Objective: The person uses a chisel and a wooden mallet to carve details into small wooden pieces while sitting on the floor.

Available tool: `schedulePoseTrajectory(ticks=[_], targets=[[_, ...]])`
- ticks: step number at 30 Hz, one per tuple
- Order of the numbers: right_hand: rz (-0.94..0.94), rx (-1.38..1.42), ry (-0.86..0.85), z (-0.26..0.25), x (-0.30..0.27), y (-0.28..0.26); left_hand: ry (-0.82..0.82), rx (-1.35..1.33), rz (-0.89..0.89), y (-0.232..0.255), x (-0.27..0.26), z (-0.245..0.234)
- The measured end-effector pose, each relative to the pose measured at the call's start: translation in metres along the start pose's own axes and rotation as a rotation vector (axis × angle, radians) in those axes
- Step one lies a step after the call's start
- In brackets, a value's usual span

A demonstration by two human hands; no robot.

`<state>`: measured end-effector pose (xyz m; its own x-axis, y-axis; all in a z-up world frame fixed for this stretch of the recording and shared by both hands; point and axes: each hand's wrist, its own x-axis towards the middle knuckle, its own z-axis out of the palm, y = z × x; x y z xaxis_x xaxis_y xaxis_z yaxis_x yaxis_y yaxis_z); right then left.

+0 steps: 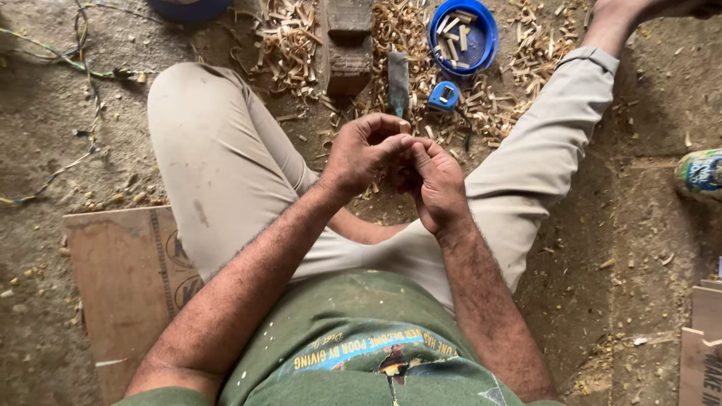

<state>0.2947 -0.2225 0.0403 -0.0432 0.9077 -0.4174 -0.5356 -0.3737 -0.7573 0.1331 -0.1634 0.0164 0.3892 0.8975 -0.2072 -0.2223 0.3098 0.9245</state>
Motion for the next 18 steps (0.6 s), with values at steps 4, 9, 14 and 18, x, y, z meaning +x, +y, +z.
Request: schedulePoseTrajectory(ticks=[4, 9, 14, 18], targets=[[0.044, -0.060, -0.049, 0.005, -0.011, 0.002, 0.021, -0.036, 0.048, -0.003, -0.003, -0.002], [0.048, 0.015, -0.008, -0.001, -0.012, 0.006, 0.005, -0.083, 0.008, -0.005, -0.007, -0.001], [0.052, -0.044, 0.054, -0.006, -0.010, 0.009, 0.003, -0.157, 0.003, -0.012, -0.007, -0.003], [0.012, -0.101, 0.040, -0.007, -0.009, 0.011, -0.014, -0.262, -0.084, -0.019, -0.008, -0.007]])
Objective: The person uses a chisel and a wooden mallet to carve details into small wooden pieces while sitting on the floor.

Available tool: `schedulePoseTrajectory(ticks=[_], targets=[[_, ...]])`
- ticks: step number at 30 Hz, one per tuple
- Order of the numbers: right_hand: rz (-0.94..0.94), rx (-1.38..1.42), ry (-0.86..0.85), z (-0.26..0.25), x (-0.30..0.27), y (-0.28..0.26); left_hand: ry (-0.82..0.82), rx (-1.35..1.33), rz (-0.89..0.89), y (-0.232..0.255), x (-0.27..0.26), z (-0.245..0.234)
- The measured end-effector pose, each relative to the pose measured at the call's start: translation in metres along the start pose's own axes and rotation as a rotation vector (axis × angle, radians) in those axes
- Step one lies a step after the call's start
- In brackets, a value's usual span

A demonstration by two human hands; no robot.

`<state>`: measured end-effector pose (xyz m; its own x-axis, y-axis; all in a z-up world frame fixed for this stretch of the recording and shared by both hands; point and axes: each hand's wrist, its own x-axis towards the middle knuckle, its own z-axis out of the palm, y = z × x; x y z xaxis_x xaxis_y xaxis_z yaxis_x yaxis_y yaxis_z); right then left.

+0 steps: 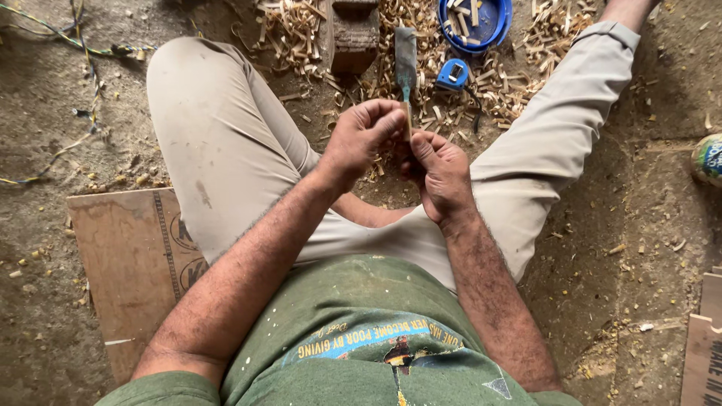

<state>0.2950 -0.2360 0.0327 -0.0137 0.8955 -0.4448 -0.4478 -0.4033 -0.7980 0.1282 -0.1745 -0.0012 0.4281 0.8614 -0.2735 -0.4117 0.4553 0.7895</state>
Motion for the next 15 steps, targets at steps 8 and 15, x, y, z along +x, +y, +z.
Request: schedulePoseTrajectory(ticks=[8, 15], targets=[[-0.075, -0.183, 0.007, 0.001, -0.002, -0.002, -0.084, -0.085, -0.075, 0.002, 0.001, -0.010], [-0.061, -0.240, 0.006, -0.007, 0.000, -0.001, -0.167, 0.032, -0.080, 0.007, -0.004, -0.008]])
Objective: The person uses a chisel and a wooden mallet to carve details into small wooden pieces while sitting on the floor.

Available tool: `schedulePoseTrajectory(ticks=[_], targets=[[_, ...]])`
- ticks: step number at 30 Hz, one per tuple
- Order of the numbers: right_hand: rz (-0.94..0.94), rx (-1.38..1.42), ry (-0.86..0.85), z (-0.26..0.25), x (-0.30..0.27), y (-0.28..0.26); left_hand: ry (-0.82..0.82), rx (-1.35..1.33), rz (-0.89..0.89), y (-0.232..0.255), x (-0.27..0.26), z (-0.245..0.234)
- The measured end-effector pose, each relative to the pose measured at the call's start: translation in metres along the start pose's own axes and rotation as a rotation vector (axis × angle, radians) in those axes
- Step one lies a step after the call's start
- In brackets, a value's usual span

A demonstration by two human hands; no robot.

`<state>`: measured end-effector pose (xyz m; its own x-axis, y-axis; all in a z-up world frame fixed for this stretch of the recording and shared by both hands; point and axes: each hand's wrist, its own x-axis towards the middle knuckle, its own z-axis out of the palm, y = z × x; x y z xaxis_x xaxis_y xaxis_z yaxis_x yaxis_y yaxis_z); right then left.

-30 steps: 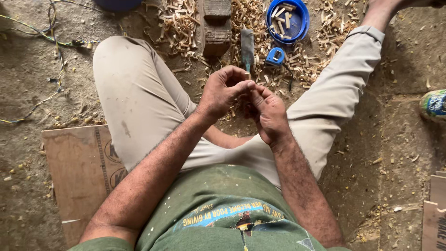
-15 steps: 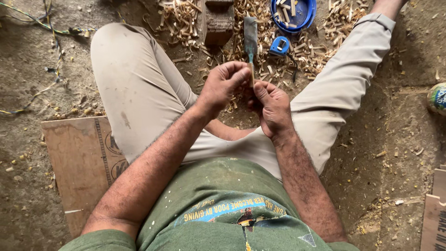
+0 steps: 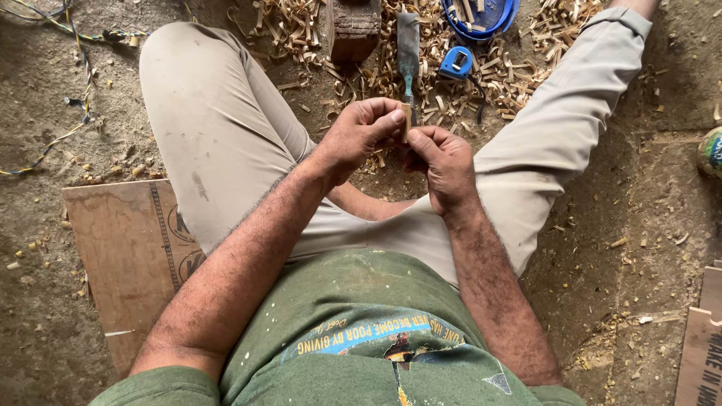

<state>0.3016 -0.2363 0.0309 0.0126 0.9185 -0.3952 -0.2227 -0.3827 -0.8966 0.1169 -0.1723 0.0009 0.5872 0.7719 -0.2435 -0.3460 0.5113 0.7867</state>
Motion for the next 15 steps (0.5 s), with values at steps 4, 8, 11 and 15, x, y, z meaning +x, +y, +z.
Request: schedulePoseTrajectory(ticks=[4, 8, 11, 15], targets=[[0.016, 0.007, 0.005, 0.000, 0.000, -0.001, -0.049, -0.041, -0.003, -0.003, 0.002, -0.001], [0.003, -0.022, 0.009, 0.003, -0.001, -0.002, -0.045, -0.068, -0.024, -0.009, 0.002, -0.004], [-0.067, -0.113, 0.049, 0.009, -0.004, -0.001, -0.023, -0.103, -0.023, -0.011, 0.004, -0.004], [-0.237, -0.450, 0.154, 0.011, -0.005, -0.003, 0.037, -0.029, -0.054, -0.004, 0.000, 0.000]])
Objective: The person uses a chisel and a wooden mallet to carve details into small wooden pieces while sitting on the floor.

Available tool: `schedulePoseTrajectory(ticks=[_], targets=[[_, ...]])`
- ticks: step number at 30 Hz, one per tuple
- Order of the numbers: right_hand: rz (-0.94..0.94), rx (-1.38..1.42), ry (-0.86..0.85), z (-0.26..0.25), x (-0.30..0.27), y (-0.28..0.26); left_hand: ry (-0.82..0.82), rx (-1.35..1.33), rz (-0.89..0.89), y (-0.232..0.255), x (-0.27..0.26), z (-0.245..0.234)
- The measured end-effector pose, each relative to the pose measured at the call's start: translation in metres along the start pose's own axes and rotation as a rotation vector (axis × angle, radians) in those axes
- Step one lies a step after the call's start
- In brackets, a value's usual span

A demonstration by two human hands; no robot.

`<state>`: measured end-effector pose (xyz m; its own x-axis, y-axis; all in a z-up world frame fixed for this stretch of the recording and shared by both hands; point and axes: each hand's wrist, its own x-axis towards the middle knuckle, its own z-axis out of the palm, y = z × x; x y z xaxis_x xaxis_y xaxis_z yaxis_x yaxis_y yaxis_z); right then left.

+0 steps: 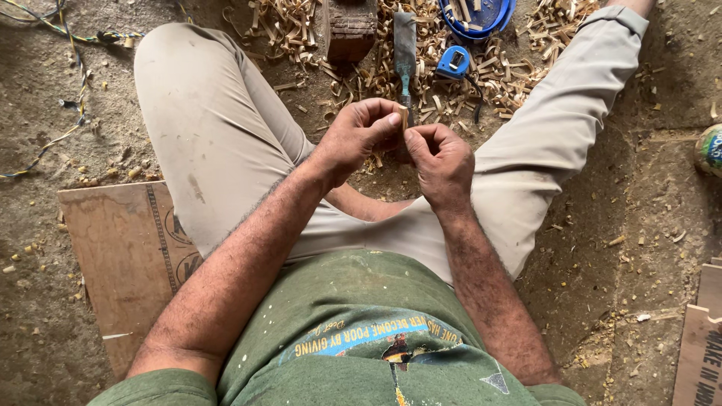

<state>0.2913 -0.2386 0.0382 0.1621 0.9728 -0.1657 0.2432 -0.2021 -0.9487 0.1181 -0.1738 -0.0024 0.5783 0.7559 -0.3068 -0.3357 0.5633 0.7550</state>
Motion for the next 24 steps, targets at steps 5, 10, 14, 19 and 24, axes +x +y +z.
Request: schedulePoseTrajectory(ticks=[5, 10, 14, 19, 24], targets=[[-0.022, -0.273, 0.063, 0.0004, 0.0000, -0.0005, 0.032, 0.163, 0.074, 0.0059, -0.0029, 0.0086], [-0.260, -0.461, 0.042, -0.0015, -0.0005, 0.0022, 0.095, 0.431, 0.098, 0.0095, -0.0039, 0.0097], [-0.298, -0.519, 0.022, -0.0029, 0.0002, 0.0024, 0.069, 0.411, 0.097, 0.0095, -0.0043, 0.0058], [-0.227, -0.378, -0.040, -0.0036, 0.0023, 0.0031, 0.017, 0.374, 0.066, 0.0098, -0.0054, 0.0025], [-0.102, -0.282, -0.051, -0.0041, 0.0021, 0.0074, -0.008, 0.220, -0.022, 0.0027, -0.0016, 0.0023]])
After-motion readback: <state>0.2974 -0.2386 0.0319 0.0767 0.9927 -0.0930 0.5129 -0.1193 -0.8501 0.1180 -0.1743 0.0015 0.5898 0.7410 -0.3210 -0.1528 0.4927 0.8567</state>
